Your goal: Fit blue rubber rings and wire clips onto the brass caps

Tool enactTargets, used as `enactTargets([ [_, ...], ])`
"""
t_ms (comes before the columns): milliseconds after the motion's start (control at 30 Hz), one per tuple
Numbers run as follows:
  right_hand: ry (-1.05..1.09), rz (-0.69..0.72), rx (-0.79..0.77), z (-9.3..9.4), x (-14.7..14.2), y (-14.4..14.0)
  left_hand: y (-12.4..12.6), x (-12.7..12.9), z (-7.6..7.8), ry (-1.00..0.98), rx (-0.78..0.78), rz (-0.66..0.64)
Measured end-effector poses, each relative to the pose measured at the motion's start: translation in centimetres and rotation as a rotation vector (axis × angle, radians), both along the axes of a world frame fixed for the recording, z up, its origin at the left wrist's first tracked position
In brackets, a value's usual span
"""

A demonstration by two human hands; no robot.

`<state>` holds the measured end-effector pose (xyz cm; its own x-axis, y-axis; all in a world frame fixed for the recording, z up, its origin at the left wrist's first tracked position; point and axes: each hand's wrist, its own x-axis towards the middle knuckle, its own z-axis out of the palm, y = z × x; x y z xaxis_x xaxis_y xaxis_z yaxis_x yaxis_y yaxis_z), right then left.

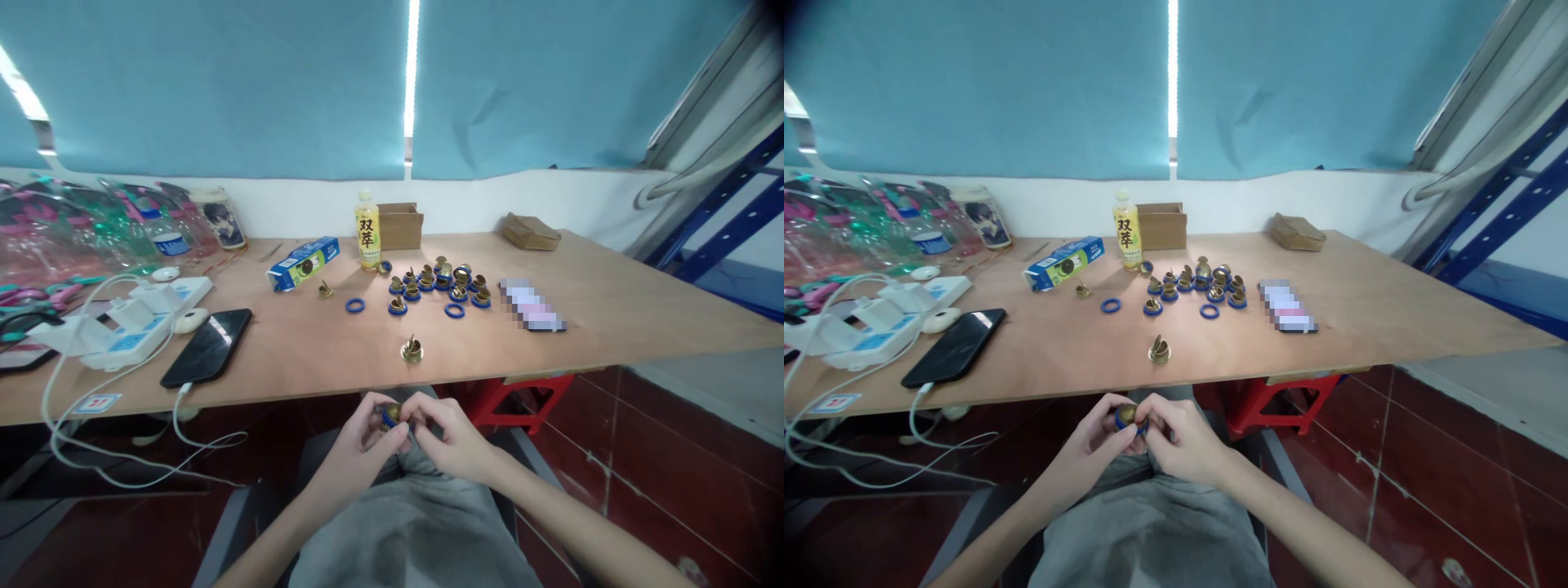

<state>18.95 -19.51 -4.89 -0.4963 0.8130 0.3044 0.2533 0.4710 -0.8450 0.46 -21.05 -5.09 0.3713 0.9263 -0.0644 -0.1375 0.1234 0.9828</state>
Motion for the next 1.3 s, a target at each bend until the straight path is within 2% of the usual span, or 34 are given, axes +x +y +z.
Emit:
enactTargets([
  [867, 0.002, -0.009, -0.002, 0.19, -0.06, -0.04, -0.14, -0.07, 0.33, 0.011, 0.001, -0.008],
  [1300, 0.015, 0.003, -0.005, 0.01, -0.04, -0.10, 0.02, -0.24, -0.03, 0.032, 0.037, -0.025],
])
